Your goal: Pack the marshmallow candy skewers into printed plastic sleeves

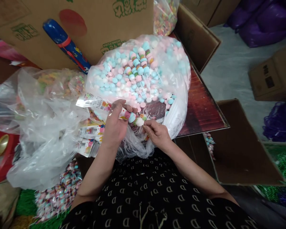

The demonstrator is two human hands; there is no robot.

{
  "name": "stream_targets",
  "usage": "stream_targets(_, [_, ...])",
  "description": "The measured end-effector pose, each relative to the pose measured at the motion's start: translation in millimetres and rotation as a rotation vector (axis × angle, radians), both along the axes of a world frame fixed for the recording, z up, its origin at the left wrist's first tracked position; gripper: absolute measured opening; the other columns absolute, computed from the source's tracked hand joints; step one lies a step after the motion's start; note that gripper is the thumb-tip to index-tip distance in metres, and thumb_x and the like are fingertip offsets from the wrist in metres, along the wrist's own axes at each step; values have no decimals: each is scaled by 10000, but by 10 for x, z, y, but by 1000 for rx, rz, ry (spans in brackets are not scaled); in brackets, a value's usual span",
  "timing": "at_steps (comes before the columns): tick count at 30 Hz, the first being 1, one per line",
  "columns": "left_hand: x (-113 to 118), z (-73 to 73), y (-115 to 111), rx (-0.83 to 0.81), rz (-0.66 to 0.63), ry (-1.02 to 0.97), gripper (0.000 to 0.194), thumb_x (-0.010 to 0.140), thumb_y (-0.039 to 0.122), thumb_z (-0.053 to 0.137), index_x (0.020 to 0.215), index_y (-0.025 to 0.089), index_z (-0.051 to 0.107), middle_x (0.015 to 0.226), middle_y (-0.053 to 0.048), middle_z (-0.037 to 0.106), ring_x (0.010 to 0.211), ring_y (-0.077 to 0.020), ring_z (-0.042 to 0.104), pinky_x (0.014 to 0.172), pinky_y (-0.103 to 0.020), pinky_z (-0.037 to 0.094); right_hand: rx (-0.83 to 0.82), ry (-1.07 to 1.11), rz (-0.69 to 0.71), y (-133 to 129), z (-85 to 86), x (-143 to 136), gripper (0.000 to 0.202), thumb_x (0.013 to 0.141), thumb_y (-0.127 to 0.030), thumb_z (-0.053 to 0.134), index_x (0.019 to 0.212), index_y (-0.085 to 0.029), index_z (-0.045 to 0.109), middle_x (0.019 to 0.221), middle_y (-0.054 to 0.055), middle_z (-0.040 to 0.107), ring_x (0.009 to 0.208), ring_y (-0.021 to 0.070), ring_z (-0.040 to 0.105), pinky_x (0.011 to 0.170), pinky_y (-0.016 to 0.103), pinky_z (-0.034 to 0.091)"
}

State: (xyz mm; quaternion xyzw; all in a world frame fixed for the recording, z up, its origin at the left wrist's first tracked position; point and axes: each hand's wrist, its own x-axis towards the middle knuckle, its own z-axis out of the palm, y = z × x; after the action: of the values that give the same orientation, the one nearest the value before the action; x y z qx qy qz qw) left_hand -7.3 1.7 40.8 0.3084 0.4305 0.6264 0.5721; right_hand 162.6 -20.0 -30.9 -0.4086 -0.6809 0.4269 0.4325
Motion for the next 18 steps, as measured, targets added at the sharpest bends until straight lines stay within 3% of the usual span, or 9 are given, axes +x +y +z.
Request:
stream_targets(9, [49,-121,-29,3,22,-19,197,912,430,693,903,240,642,756,1,657,913,-219,753,924,-407,599,-207,76,54,21,22,-75,94,972,-325,568,986,-243,611,769,-11,720,622,139,630,599,262,494])
stream_targets(14, [57,-197,10,-1,122,-14,235,921,471,691,914,248,618,694,16,631,838,-200,747,861,-370,611,-460,268,144,56,35,-60,344,947,-371,602,1263,-244,551,1011,11,739,512,86,559,469,235,460])
stream_targets(16, [68,-203,17,-10,126,-20,245,915,482,705,919,254,613,689,16,630,878,-209,755,852,-359,612,-437,232,211,95,69,-35,423,959,-415,622,1346,-259,548,1041,23,749,564,106,619,503,250,505])
stream_targets(18, [79,-194,19,-9,126,-19,255,912,489,715,926,257,610,700,16,636,902,-212,762,853,-352,613,-309,99,225,137,102,-18,479,938,-434,679,1373,-261,578,1113,52,765,761,174,718,656,319,593])
